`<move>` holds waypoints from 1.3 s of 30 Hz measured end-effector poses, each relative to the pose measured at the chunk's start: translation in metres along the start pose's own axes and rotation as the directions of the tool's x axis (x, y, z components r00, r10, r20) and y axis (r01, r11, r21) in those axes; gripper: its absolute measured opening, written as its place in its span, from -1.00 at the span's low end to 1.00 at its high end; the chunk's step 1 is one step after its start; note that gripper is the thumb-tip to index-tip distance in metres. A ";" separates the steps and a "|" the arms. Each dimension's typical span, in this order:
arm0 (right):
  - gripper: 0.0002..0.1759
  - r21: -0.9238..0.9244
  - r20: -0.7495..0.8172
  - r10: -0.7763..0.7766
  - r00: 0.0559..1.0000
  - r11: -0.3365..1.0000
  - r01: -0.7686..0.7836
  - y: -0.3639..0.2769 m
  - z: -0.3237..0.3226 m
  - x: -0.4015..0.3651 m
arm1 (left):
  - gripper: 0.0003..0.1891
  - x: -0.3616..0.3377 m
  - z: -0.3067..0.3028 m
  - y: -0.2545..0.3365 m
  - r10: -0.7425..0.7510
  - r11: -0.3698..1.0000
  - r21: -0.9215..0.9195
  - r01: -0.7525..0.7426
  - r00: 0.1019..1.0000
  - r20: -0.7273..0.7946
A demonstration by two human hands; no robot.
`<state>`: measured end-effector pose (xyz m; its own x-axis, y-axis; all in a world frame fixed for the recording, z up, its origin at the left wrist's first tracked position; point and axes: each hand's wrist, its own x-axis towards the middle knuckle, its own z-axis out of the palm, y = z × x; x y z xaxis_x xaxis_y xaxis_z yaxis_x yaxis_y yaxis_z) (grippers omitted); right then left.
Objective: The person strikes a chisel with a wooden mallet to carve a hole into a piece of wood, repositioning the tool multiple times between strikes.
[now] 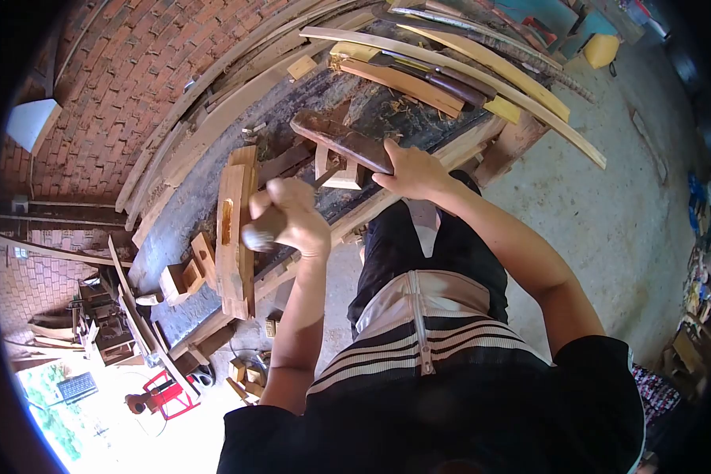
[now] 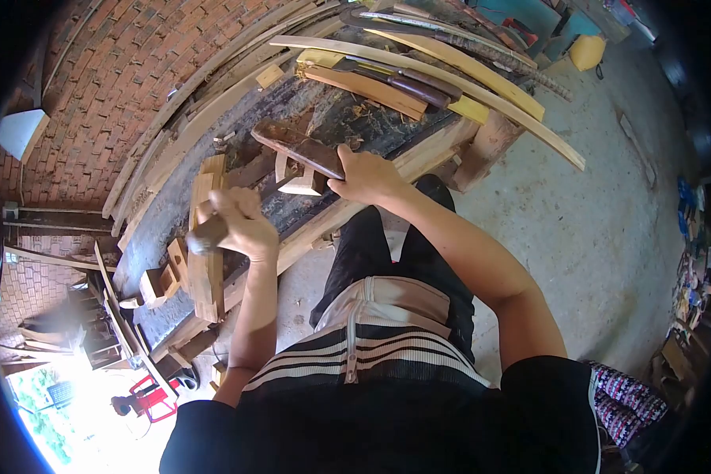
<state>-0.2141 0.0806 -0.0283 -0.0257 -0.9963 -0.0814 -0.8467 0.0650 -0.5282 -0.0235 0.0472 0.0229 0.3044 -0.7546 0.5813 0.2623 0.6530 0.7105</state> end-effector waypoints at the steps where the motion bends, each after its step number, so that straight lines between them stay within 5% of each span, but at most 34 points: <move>1: -0.31 0.006 0.010 0.010 1.000 1.000 -0.010 0.000 -0.001 -0.001 | -0.68 0.005 -0.004 -0.001 -0.033 0.999 0.003 0.034 0.993 -0.114; 5: -0.42 -0.035 0.002 0.019 1.000 0.999 -0.019 -0.009 -0.006 -0.006 | -0.59 0.056 -0.008 -0.005 -0.245 0.968 -0.137 0.208 0.900 -0.361; 14: -0.39 0.032 0.025 0.045 0.999 0.998 -0.046 -0.005 -0.003 -0.006 | -0.58 0.062 0.022 0.009 -0.224 0.953 -0.238 0.189 0.966 -0.127; 24: -0.46 0.057 -0.014 0.046 0.999 0.997 -0.045 -0.003 0.002 -0.007 | -0.56 0.066 0.029 0.009 -0.290 0.952 -0.111 0.284 0.956 -0.041; 29: -0.48 0.056 -0.026 0.028 0.999 0.998 -0.026 -0.001 0.004 -0.006 | -0.57 0.067 0.034 -0.001 -0.299 0.944 -0.107 0.313 0.946 0.125; 39: -0.42 0.076 0.006 0.053 0.999 0.996 -0.053 -0.004 -0.002 -0.008 | -0.74 0.068 0.034 0.000 -0.358 0.921 -0.119 0.370 0.927 0.114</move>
<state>-0.2111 0.0886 -0.0237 -0.0674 -0.9912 -0.1141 -0.8011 0.1220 -0.5860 -0.0336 -0.0063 0.0759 0.0837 -0.9402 0.3301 0.4633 0.3300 0.8225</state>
